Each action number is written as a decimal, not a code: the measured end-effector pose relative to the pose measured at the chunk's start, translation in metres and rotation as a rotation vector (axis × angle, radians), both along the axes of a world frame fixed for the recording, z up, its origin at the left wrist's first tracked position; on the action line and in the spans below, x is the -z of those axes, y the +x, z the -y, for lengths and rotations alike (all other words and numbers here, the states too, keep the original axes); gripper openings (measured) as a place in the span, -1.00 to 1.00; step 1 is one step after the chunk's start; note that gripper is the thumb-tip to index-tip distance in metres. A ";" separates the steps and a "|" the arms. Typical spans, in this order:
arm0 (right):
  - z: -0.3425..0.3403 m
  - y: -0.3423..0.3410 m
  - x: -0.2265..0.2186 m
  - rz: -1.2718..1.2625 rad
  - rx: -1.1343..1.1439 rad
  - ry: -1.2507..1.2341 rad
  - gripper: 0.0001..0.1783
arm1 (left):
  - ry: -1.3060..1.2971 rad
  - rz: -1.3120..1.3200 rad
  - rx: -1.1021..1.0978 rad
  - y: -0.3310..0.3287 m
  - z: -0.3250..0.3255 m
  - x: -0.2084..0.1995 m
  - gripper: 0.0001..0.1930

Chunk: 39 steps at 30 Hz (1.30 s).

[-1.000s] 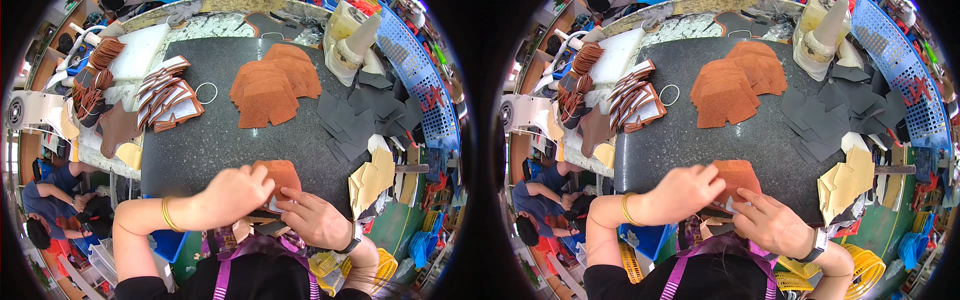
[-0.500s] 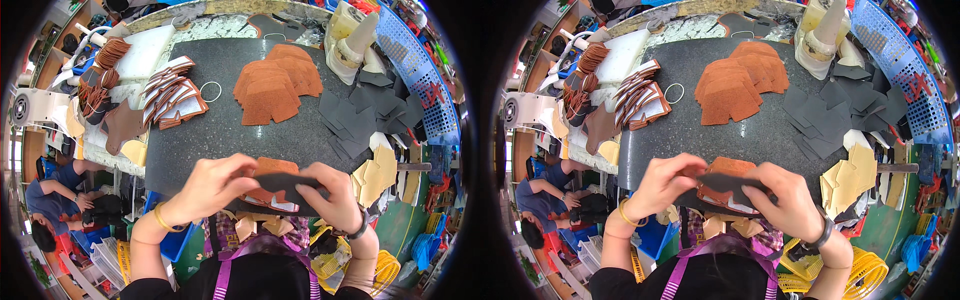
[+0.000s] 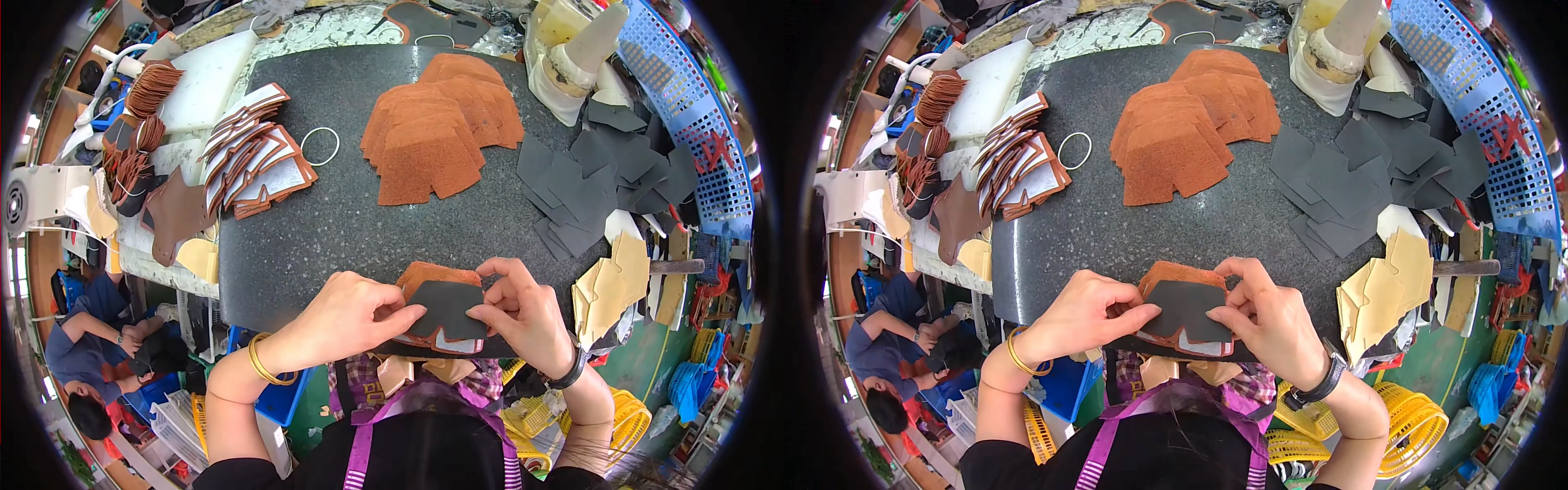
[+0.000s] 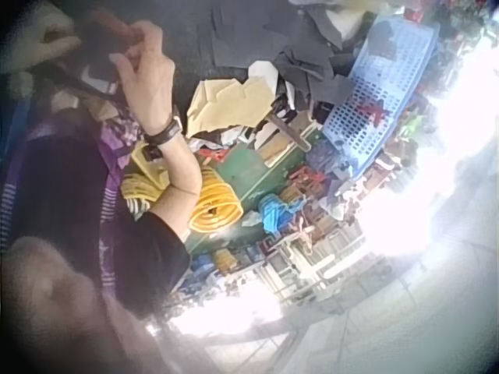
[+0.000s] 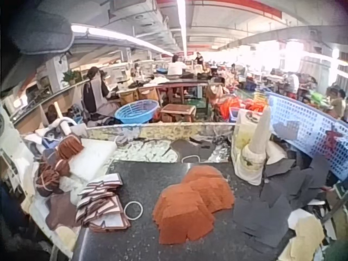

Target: The person assembles shoe components by repeatedly aligning leather cutouts, fabric linings, and inner patches on top of each other by hand to form stacked layers.

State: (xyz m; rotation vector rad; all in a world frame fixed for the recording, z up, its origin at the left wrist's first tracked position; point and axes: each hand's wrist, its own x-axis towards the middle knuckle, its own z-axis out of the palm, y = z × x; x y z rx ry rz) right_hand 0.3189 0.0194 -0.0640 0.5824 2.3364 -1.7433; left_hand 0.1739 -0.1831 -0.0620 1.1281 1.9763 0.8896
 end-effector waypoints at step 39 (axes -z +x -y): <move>-0.021 0.028 -0.010 -0.406 -0.131 0.651 -0.56 | 0.160 -0.567 0.150 0.031 -0.032 -0.031 -0.03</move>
